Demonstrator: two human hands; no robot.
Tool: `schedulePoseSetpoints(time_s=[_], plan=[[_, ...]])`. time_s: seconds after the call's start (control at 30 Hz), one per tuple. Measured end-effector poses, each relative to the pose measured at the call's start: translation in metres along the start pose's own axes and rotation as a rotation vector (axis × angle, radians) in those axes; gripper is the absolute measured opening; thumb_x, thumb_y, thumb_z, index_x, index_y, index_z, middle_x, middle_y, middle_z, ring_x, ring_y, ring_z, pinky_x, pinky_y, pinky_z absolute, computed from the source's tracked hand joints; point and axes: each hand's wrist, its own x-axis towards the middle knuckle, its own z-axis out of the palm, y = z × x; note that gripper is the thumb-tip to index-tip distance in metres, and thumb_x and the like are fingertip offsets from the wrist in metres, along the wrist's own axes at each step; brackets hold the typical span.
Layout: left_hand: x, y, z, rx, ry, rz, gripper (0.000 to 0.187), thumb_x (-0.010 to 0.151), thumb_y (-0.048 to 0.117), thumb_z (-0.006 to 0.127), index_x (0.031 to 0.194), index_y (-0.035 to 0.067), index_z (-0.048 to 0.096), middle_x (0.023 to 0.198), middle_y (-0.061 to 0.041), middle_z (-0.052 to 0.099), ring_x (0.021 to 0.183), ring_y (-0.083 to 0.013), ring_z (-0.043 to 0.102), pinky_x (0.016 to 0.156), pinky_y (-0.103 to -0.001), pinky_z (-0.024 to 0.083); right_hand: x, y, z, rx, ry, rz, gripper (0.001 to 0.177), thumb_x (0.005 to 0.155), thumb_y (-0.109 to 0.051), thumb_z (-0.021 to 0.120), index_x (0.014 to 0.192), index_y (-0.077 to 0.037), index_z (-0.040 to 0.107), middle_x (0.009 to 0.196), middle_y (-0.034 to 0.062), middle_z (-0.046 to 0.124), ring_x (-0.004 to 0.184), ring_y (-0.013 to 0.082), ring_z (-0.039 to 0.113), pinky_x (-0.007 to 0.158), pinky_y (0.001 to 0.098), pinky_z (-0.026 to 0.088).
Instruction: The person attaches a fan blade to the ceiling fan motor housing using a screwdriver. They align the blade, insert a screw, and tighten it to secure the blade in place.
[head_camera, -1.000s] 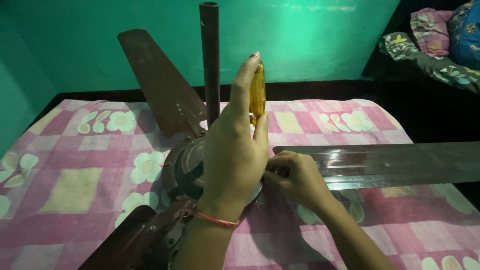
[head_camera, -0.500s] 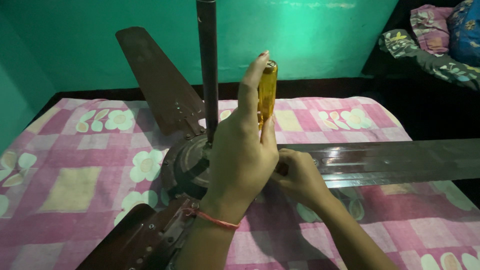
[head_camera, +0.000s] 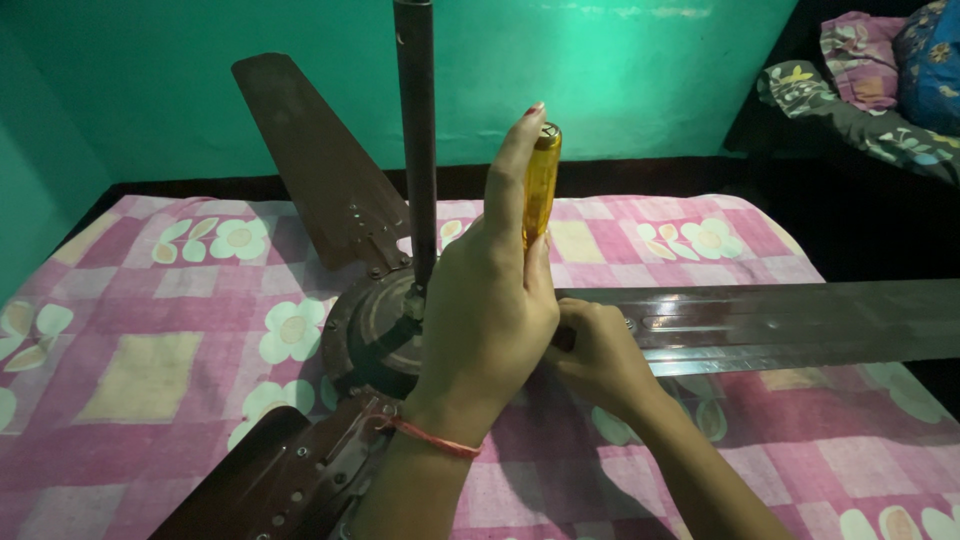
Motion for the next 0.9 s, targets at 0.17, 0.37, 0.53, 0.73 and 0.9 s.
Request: schedulePoseSetpoints(time_s=[0.17,0.37,0.53,0.73,0.9], plan=[[-0.001,-0.001,0.001,-0.001,0.045,0.111,0.081,0.099,-0.007,0.058,0.163,0.022,0.019,0.142,-0.018,0.066,0.104,-0.0385,0.075,0.085,-0.047,0.062,0.0,0.002,-0.001,0.003,0.01,-0.005,0.024,0.075,-0.012,0.079,0.092,0.004,0.073,0.082,0.0145,0.077,0.068,0.0159,0.07,0.066,0.0346,0.054],[-0.003,-0.003,0.006,-0.009,0.007,0.067,0.078,0.103,-0.004,0.058,0.164,0.023,0.018,0.136,-0.017,0.067,0.107,-0.0372,0.075,0.087,-0.049,0.062,0.003,0.016,0.003,-0.012,0.03,-0.038,0.028,0.075,-0.011,0.077,0.098,0.004,0.072,0.076,0.0191,0.075,0.066,0.0196,0.073,0.063,0.0368,0.055],[-0.005,0.006,0.014,0.031,0.177,0.238,0.076,0.1,0.007,0.067,0.156,0.028,0.02,0.136,-0.021,0.061,0.114,-0.0411,0.069,0.088,-0.046,0.062,0.003,0.025,0.005,-0.033,0.066,-0.115,0.025,0.076,-0.01,0.076,0.097,0.004,0.073,0.079,0.02,0.075,0.075,0.0148,0.076,0.065,0.0359,0.056],[0.022,0.005,0.025,0.122,0.002,0.035,0.076,0.095,0.011,0.071,0.155,0.033,0.031,0.109,-0.015,0.068,0.092,-0.0342,0.076,0.071,-0.043,0.064,0.001,0.019,0.004,-0.02,0.013,-0.007,0.024,0.077,-0.011,0.079,0.096,0.002,0.074,0.071,0.0195,0.073,0.062,0.025,0.064,0.062,0.0374,0.054],[0.023,0.001,0.016,0.161,-0.074,0.063,0.08,0.094,0.006,0.071,0.156,0.032,0.029,0.109,-0.02,0.067,0.091,-0.0408,0.073,0.073,-0.05,0.06,-0.002,0.007,0.001,0.063,0.034,-0.177,0.023,0.08,-0.013,0.078,0.1,-0.002,0.076,0.08,0.0135,0.076,0.065,0.0145,0.074,0.064,0.0322,0.056]])
